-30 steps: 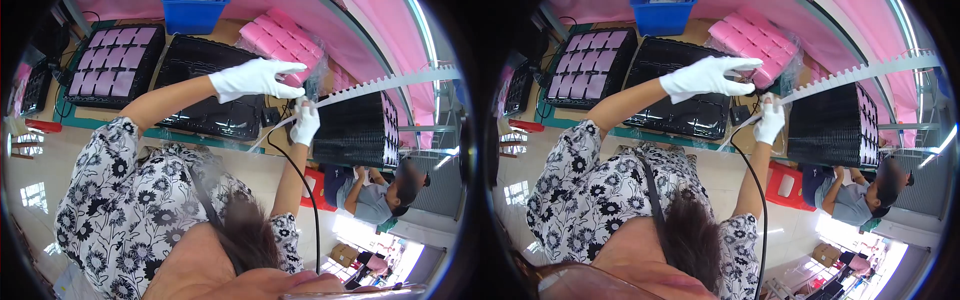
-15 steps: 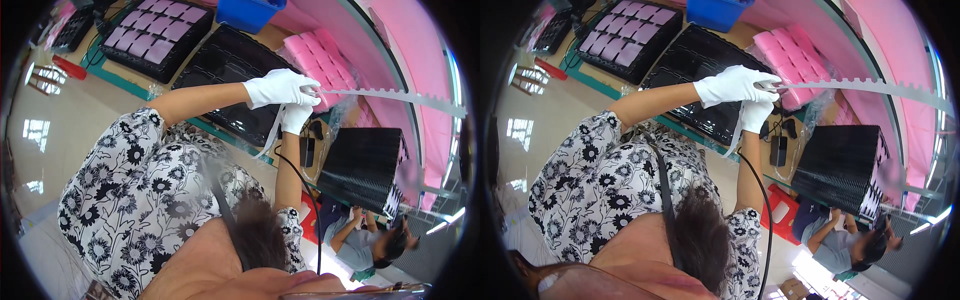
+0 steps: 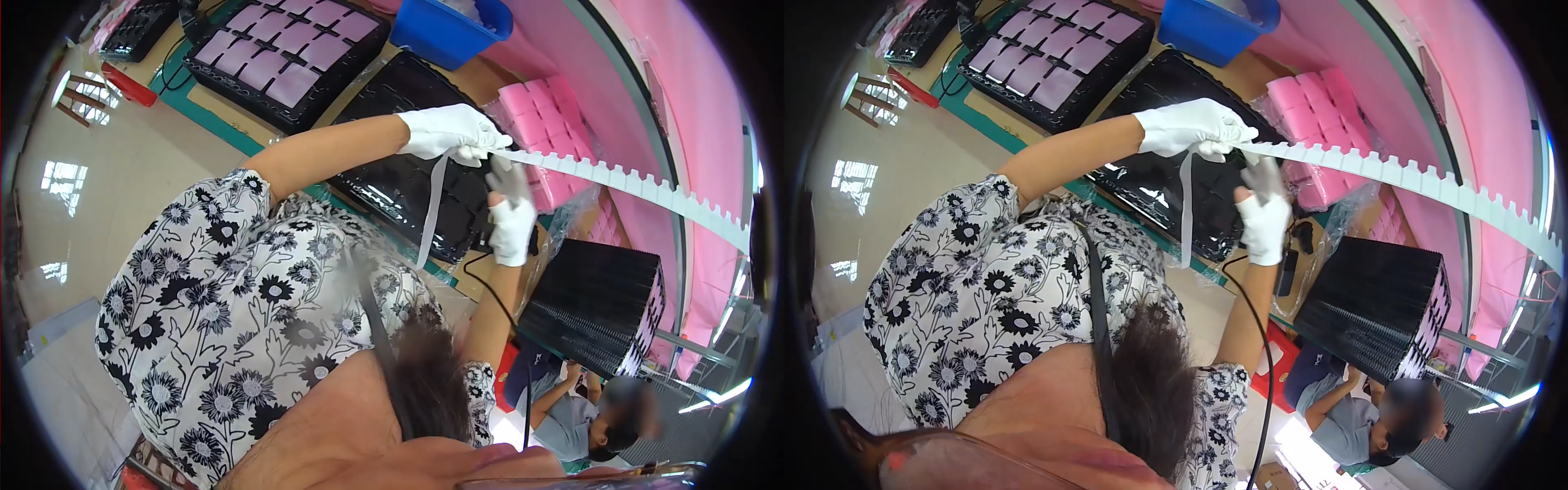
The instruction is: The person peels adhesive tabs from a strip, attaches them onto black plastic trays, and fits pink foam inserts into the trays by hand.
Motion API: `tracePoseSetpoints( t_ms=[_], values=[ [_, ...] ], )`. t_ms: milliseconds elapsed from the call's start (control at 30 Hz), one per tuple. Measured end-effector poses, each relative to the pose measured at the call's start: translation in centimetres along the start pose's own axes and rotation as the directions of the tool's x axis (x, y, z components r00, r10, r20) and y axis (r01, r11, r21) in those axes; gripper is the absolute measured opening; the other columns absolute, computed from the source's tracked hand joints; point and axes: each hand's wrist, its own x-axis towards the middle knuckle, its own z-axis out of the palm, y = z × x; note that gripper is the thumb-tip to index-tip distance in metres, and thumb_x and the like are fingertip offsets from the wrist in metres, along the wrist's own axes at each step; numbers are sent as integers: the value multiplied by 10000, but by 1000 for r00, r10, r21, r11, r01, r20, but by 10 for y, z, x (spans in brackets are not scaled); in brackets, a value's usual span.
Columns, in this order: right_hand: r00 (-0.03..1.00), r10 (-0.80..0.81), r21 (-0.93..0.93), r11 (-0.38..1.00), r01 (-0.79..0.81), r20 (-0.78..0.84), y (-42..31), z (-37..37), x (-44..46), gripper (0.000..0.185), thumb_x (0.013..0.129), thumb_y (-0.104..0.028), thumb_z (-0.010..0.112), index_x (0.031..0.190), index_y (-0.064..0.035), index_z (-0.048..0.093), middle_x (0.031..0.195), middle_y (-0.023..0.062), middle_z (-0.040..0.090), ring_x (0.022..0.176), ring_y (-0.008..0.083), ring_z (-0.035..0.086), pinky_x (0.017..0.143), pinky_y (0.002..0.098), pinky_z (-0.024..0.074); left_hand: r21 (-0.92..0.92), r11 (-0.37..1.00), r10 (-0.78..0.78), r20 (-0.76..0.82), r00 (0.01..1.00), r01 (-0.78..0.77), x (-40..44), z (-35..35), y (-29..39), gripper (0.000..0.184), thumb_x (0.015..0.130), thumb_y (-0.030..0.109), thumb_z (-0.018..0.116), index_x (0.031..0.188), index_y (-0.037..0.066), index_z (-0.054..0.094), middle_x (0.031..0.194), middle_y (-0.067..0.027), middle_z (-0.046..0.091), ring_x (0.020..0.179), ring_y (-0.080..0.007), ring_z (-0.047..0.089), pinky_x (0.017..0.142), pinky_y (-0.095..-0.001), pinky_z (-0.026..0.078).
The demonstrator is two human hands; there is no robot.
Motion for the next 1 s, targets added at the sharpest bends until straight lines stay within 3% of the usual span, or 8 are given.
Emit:
tracePoseSetpoints(
  t_ms=[133,367,433,533,600,700,767,1000],
  values=[
    [984,-179,82,980,179,-12,-8,-2,10,724,755,-127,728,1358,49,368,1405,194,393,1314,311,371,1065,436,318,-5,985,-172,14,985,172,-2,-11,-30,250,918,88,489,1073,-77,597,557,69,378,441,-9,338,351,-140,219],
    [982,67,20,998,-64,-176,-8,12,10,336,832,-71,654,1123,89,597,1119,189,630,1051,238,603,971,331,429,-121,951,-257,207,944,285,-11,-25,-77,282,879,14,435,1111,-85,562,522,83,374,410,-5,269,532,-179,351],
    [964,142,82,989,-126,-226,-4,10,9,305,846,-100,638,1084,91,620,1081,181,648,1035,225,609,950,315,437,-80,968,-194,365,910,239,-2,-39,-90,417,941,242,488,1200,-83,515,637,0,529,577,-96,525,614,-208,446],
    [949,179,108,982,-155,-259,0,2,6,302,842,-106,631,1072,91,627,1067,172,654,1017,218,615,945,304,438,-193,936,-234,285,930,295,-10,-16,-69,533,975,334,415,1321,-71,397,882,-100,620,674,-110,574,745,-242,454],
    [944,188,112,980,-163,-272,0,1,2,300,840,-108,630,1066,89,632,1061,167,657,1000,212,619,934,300,442,-134,983,-53,445,894,125,-9,-18,-66,777,929,561,369,1402,-47,272,1212,-199,552,995,-218,631,934,-305,449],
    [932,214,100,976,-193,-292,1,-2,-3,294,838,-109,631,1058,86,639,1045,158,665,970,193,623,910,290,446,-60,987,-124,317,940,150,-15,0,-53,698,927,501,447,1347,-54,382,1147,-191,599,937,-205,648,903,-304,464],
    [930,230,72,973,-219,-287,7,-5,-6,295,835,-109,634,1061,81,642,1012,147,677,933,159,622,887,271,441,274,941,-254,189,949,197,-15,9,-49,647,908,515,483,1244,-38,514,1012,-178,661,901,-217,664,922,-329,436],
    [890,355,205,930,-304,-288,32,6,-20,311,826,-134,651,1054,77,644,1054,149,665,947,165,613,893,264,433,393,878,-345,124,930,273,-21,8,-60,444,922,378,529,1095,-23,608,870,-136,694,784,-185,685,883,-299,431]
  ],
)
